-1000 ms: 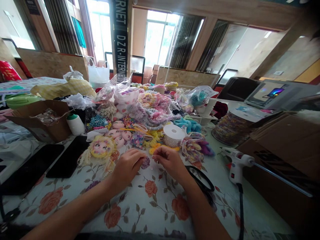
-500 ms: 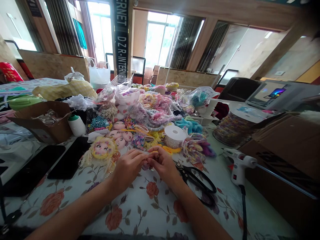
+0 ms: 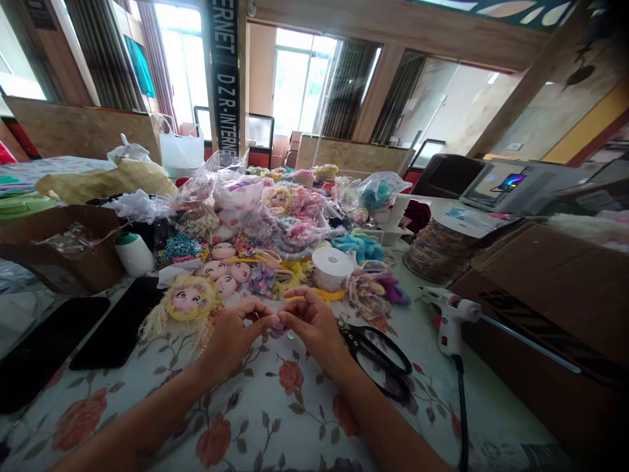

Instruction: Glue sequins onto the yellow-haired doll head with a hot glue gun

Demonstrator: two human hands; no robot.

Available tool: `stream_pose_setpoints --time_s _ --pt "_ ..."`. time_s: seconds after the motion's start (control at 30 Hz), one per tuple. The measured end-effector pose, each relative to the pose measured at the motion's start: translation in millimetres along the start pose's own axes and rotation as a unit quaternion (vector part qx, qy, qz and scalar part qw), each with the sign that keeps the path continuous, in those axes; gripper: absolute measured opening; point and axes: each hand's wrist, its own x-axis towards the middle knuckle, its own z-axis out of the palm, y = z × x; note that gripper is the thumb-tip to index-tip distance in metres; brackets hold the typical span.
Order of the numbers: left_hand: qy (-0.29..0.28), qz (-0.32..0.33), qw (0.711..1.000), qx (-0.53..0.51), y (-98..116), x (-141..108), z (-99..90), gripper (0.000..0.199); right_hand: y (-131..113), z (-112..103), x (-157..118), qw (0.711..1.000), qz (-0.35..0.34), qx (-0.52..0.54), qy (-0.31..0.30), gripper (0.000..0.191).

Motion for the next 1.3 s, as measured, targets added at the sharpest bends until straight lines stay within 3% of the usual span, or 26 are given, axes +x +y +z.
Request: stream_pose_setpoints --time_s 0.17,0.4,0.5,0.6,0.63,0.7,0.77,0.83,0.87,1.03,1.17,1.3 --pt "-0.031 -0.058 0.998 -0.023 2.7 -1.0 0.8 0.021 -4.8 2.4 -5.0 0.994 -0.063 -0.090 0.021 0.022" --pt "-0.026 -0.080 0.996 -0.006 2.9 -3.3 0.2 0.022 -10.2 2.1 -6.8 0.991 -0.061 -0.117 0.019 0.020" --pt "0.003 -0.112 0.994 -0.015 2.0 -3.1 -4.7 0.024 -18.0 -18.0 -8.5 0.970 -0.115 -0.197 0.090 0.024" --pt "0.045 -0.151 0.985 -0.071 -1.4 0.4 -11.0 0.029 -22.0 -60.0 -24.2 0.897 -0.152 -0.265 0.321 0.025" --pt "0.056 -0.158 0.981 -0.095 -3.1 2.1 -12.7 0.030 -21.2 -77.3 -33.5 0.852 -0.145 -0.278 0.420 0.025" --pt "0.072 -0.160 0.974 -0.143 -6.9 5.7 -14.9 0.031 -17.3 -112.8 -56.0 0.754 -0.118 -0.325 0.558 0.028" --pt "0.079 -0.158 0.967 -0.182 -10.4 8.4 -15.5 0.031 -13.2 -145.7 -78.3 0.678 -0.077 -0.388 0.620 0.038" --pt "0.079 -0.157 0.962 -0.206 -12.6 9.6 -15.4 0.030 -12.1 -173.1 -94.0 0.628 -0.002 -0.463 0.625 0.050" --pt "0.078 -0.157 0.961 -0.212 -13.1 9.6 -15.4 0.030 -13.0 -184.4 -98.0 0.626 0.030 -0.481 0.614 0.052" --pt "0.064 -0.159 0.963 -0.208 -14.0 4.9 -19.5 0.029 -22.5 -220.6 -84.9 0.666 0.161 -0.539 0.490 0.029" --pt "0.046 -0.169 0.955 -0.237 -16.8 -0.2 -23.5 0.026 -24.6 -231.1 -66.7 0.658 0.223 -0.577 0.430 0.028" --pt "0.059 -0.206 0.928 -0.304 -17.4 0.0 -24.3 0.023 -31.2 -223.8 -65.8 0.642 0.243 -0.605 0.404 0.028"
